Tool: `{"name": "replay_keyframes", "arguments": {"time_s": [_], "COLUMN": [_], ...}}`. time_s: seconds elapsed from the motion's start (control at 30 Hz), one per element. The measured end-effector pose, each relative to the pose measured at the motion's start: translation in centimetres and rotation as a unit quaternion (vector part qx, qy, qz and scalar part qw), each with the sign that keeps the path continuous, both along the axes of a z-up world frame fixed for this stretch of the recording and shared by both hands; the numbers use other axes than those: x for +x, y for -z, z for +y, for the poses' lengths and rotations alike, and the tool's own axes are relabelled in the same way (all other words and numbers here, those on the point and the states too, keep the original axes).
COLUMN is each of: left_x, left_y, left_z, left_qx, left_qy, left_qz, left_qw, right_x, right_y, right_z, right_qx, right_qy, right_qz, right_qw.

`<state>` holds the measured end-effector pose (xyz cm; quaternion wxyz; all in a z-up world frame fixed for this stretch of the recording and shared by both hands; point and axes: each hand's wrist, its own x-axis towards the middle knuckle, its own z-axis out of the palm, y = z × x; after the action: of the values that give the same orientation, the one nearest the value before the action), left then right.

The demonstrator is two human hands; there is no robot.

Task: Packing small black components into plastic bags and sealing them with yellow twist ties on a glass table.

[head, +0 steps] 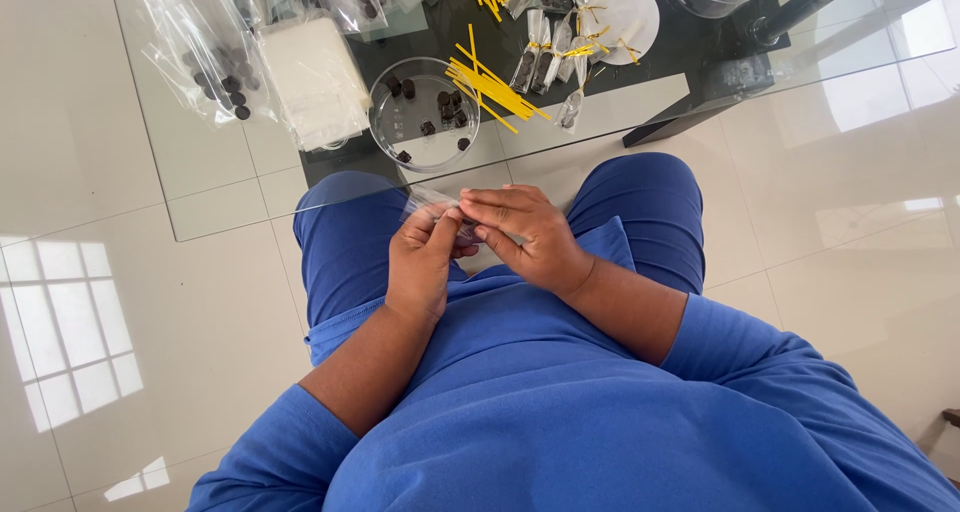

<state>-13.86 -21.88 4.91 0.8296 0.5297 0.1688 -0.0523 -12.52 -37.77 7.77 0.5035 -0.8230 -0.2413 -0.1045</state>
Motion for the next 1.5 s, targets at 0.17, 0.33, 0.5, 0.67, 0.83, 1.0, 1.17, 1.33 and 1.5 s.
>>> {"name": "replay_keyframes", "arguments": {"time_s": [0.17,0.33,0.5,0.67,0.83,1.0,1.17,1.33,1.5], "left_x": [0.2,0.0,0.2,0.1,-0.2,-0.3,-0.3,-0.5,-0.5], "left_y": [0.1,-1.5,-0.6,-1.0,-1.9,-0.2,-1.2,-2.5,-2.1], "left_z": [0.4,0.7,0.7,0.5,0.1,-0.3,0.4,1.3,1.6], "left_qx": [-0.026,-0.128,-0.086,-0.071,-0.043,0.009,-0.035,-0.018,0.028], "left_qy": [-0.007,-0.006,-0.002,-0.007,-0.022,0.021,0.006,-0.002,0.003], "left_qz": [0.017,0.055,0.048,0.023,0.03,-0.009,0.016,0.039,0.012], "left_qw": [0.999,0.99,0.995,0.997,0.998,1.0,0.999,0.999,1.0], "right_x": [0.3,0.2,0.1,0.1,0.5,0.6,0.9,1.1,1.3], "right_y": [0.2,-0.3,-0.5,0.8,0.0,0.4,-0.5,-1.3,-1.6], "right_z": [-0.6,-0.6,-0.8,-1.3,-1.4,-1.8,-1.4,-0.4,-0.2], "right_qx": [-0.139,-0.272,-0.344,-0.257,0.011,0.082,0.102,0.084,0.042], "right_qy": [-0.027,-0.011,-0.023,-0.027,-0.016,-0.011,-0.015,-0.027,-0.025], "right_qz": [-0.07,-0.141,-0.132,-0.073,0.069,0.139,0.119,0.089,0.052], "right_qw": [0.987,0.952,0.929,0.963,0.997,0.987,0.987,0.992,0.997]}}
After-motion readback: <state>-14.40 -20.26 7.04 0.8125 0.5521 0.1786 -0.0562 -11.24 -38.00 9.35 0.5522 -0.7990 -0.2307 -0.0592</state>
